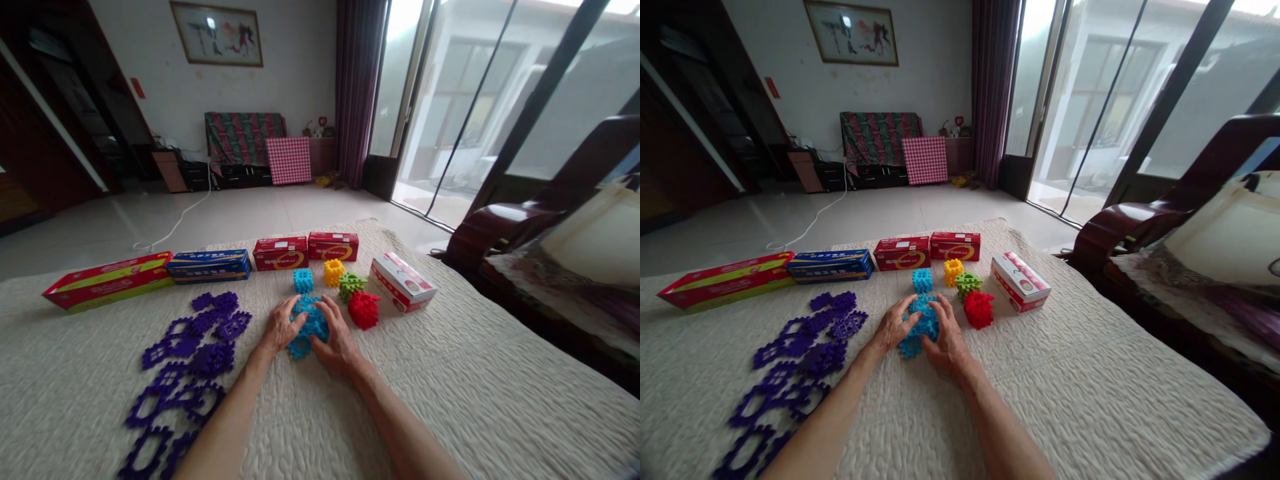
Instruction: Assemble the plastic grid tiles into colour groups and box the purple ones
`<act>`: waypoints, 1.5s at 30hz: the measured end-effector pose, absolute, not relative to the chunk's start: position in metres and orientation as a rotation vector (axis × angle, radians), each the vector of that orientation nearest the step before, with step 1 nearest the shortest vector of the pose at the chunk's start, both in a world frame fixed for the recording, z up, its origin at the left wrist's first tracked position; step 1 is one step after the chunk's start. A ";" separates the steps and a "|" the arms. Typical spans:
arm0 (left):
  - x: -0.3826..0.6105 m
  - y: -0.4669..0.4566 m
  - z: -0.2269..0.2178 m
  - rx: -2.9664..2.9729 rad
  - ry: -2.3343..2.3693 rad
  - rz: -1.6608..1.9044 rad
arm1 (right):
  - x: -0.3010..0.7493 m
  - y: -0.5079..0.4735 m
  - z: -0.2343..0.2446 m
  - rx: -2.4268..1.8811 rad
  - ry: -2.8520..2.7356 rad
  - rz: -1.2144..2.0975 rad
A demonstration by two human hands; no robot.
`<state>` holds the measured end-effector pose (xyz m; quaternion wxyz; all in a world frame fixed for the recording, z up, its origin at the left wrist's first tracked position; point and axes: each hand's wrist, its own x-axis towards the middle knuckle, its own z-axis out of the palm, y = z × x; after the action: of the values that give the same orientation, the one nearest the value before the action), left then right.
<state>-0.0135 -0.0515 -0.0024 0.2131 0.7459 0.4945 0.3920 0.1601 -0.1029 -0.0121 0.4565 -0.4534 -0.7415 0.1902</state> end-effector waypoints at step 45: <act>-0.020 -0.045 -0.009 1.857 1.160 1.199 | 0.157 -0.113 -0.001 -1.096 -1.886 0.488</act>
<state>-0.0201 -0.0451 -0.0091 0.3170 0.7056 0.4406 0.4556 0.1573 -0.1130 -0.0010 0.4377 -0.4408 -0.7586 0.1964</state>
